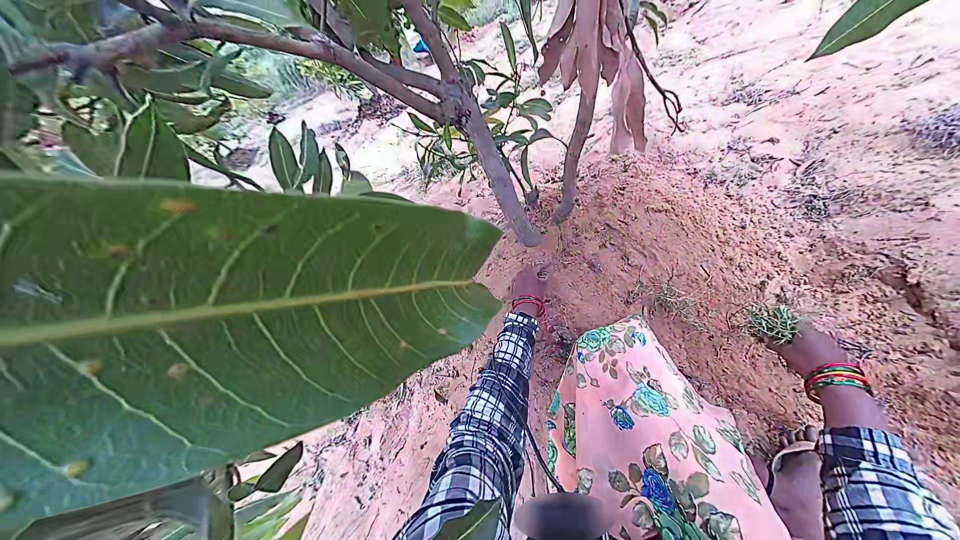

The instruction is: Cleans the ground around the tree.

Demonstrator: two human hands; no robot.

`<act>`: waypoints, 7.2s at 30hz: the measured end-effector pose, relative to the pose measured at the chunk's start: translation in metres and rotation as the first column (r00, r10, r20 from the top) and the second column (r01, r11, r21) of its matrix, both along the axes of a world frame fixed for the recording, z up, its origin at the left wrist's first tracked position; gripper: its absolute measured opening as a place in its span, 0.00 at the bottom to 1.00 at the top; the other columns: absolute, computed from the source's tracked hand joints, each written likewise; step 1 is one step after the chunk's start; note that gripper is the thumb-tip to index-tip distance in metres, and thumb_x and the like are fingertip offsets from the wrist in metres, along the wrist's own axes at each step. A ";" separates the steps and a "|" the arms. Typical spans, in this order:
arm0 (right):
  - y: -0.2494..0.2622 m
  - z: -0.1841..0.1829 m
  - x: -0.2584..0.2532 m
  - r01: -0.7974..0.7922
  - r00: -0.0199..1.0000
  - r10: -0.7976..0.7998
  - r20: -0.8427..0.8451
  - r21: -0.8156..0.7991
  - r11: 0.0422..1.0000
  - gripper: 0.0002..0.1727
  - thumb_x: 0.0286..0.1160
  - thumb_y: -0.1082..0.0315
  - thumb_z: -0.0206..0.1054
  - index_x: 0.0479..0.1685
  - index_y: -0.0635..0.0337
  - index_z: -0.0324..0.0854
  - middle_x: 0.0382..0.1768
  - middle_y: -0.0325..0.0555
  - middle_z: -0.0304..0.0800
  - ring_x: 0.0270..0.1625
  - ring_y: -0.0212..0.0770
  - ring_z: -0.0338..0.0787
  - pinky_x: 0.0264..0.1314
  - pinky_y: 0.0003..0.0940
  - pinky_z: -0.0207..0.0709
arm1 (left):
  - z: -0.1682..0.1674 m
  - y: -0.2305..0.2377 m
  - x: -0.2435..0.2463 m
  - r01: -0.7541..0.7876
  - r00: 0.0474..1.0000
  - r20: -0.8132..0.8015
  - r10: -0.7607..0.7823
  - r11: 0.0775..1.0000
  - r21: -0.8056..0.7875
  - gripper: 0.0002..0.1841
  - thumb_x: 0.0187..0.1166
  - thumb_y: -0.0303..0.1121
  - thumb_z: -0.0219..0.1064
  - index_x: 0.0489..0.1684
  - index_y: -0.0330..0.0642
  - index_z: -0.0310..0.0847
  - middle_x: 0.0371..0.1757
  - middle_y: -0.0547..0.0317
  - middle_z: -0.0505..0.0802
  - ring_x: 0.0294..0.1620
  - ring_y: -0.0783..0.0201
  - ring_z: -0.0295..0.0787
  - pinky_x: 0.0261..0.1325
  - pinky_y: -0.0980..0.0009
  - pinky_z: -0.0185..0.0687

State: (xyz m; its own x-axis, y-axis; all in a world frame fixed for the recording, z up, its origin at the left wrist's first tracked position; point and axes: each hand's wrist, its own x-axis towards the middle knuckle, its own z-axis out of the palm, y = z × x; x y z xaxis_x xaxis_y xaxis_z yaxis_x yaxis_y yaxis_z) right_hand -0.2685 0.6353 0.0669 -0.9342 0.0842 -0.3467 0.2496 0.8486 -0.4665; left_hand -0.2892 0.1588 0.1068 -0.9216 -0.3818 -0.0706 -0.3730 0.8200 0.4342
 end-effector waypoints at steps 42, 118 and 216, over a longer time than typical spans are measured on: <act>-0.001 -0.054 0.000 0.111 0.972 -0.073 0.224 -0.162 0.981 0.32 0.76 0.63 0.72 0.76 0.74 0.73 0.73 0.72 0.80 0.78 0.67 0.80 0.79 0.67 0.70 | -0.065 0.259 -0.052 0.841 0.462 0.591 -0.661 0.539 -0.054 0.23 0.83 0.30 0.65 0.78 0.39 0.78 0.76 0.34 0.83 0.80 0.37 0.78 0.80 0.37 0.71; -0.053 -0.157 0.027 -0.232 0.948 0.276 0.159 -0.247 0.941 0.33 0.79 0.64 0.67 0.86 0.54 0.71 0.78 0.63 0.80 0.81 0.66 0.78 0.81 0.70 0.67 | -0.084 0.261 -0.067 0.586 0.769 0.225 -0.598 0.801 0.124 0.40 0.69 0.32 0.80 0.85 0.36 0.68 0.73 0.31 0.84 0.76 0.35 0.81 0.77 0.34 0.73; -0.012 -0.185 0.050 0.043 0.969 -0.017 0.248 -0.102 0.994 0.33 0.66 0.72 0.75 0.77 0.56 0.80 0.81 0.66 0.72 0.78 0.67 0.79 0.77 0.65 0.73 | -0.087 0.265 -0.070 0.630 0.683 0.296 -0.668 0.744 0.225 0.43 0.69 0.30 0.78 0.89 0.39 0.61 0.78 0.34 0.82 0.80 0.40 0.78 0.82 0.41 0.71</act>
